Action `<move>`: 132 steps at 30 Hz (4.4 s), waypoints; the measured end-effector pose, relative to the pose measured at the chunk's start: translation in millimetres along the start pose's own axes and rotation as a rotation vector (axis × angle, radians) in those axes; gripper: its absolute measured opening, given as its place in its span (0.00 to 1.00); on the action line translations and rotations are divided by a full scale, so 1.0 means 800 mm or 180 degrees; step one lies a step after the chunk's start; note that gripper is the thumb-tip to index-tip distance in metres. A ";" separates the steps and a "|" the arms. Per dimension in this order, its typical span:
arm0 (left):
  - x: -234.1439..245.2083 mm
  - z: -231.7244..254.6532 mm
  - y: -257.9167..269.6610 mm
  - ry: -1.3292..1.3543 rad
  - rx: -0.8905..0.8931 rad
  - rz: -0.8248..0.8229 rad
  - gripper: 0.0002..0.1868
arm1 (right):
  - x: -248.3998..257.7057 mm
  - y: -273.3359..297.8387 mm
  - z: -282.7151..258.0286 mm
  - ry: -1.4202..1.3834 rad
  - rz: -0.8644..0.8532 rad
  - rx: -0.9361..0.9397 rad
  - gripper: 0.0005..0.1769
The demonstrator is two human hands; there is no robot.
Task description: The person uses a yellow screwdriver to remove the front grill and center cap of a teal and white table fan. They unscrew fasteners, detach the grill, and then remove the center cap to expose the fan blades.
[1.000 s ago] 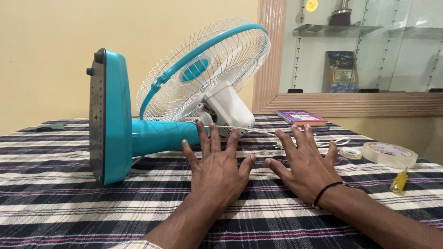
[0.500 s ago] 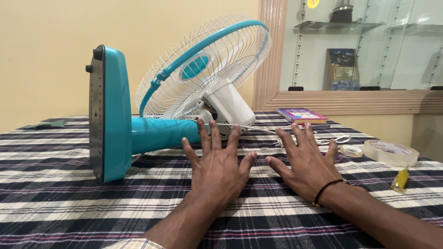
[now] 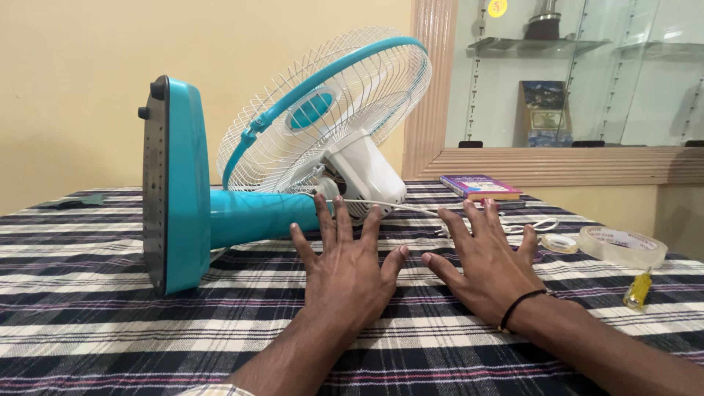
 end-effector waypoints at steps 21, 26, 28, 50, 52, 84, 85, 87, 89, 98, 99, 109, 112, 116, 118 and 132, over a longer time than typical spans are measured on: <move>0.002 0.001 0.001 -0.0005 -0.0081 0.0177 0.42 | 0.001 0.002 0.000 -0.0022 0.0009 -0.0038 0.46; 0.004 0.002 0.003 -0.0037 -0.0075 0.0103 0.42 | 0.000 0.001 0.001 -0.0020 0.0000 -0.0038 0.47; 0.005 0.003 0.002 -0.0049 -0.0015 0.0007 0.42 | -0.001 0.000 0.002 -0.0005 -0.0049 -0.0055 0.47; -0.009 -0.007 -0.010 -0.0477 -0.1126 0.2122 0.47 | 0.035 0.010 0.005 -0.0284 0.0310 -0.0057 0.46; -0.010 -0.006 -0.010 -0.0485 -0.1103 0.2076 0.46 | 0.035 0.010 0.005 -0.0296 0.0330 -0.0039 0.46; 0.048 0.099 -0.001 0.0617 -0.1189 0.1024 0.33 | 0.046 -0.014 0.232 0.0134 -0.0195 -0.1251 0.35; 0.045 0.097 0.000 0.0606 -0.1156 0.0975 0.33 | 0.042 -0.011 0.254 0.0213 -0.0201 -0.1252 0.36; 0.039 0.090 0.004 0.0597 -0.1074 0.0898 0.33 | 0.036 -0.006 0.287 0.0389 -0.0202 -0.1233 0.37; 0.034 0.089 0.007 0.0548 -0.1088 0.0846 0.34 | 0.019 0.010 0.309 0.0038 -0.0611 -0.1831 0.38; 0.020 0.125 0.003 0.0588 -0.1021 0.0393 0.35 | 0.029 0.045 0.305 -0.0635 -0.0570 -0.2153 0.43; 0.018 0.137 0.001 0.0542 -0.1098 0.0366 0.35 | 0.033 0.048 0.306 -0.0577 -0.0555 -0.2127 0.43; -0.024 0.287 -0.010 0.0824 -0.1651 -0.0540 0.32 | 0.062 0.069 0.323 -0.0727 0.0288 -0.1864 0.37; -0.038 0.304 -0.009 0.1016 -0.1485 -0.0742 0.29 | 0.070 0.078 0.318 -0.0822 0.0473 -0.1787 0.38; -0.066 0.312 -0.012 0.1151 -0.1262 -0.0900 0.25 | 0.077 0.091 0.312 -0.1100 0.0555 -0.1974 0.36; -0.083 0.308 -0.015 0.1119 -0.1115 -0.1055 0.21 | 0.075 0.094 0.309 -0.1330 0.0437 -0.2162 0.35; -0.045 0.220 -0.024 0.1944 -0.0008 -0.0559 0.14 | 0.035 0.068 0.252 -0.2432 -0.0676 -0.2318 0.27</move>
Point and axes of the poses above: each hand's wrist, its own y-axis away from the middle knuckle, its own x-axis out of the back of the hand, z = x × y, the point moved 5 cm from there along -y, towards the middle knuckle, and after that the axes turned 7 degrees about z, right-handed, at the moved point
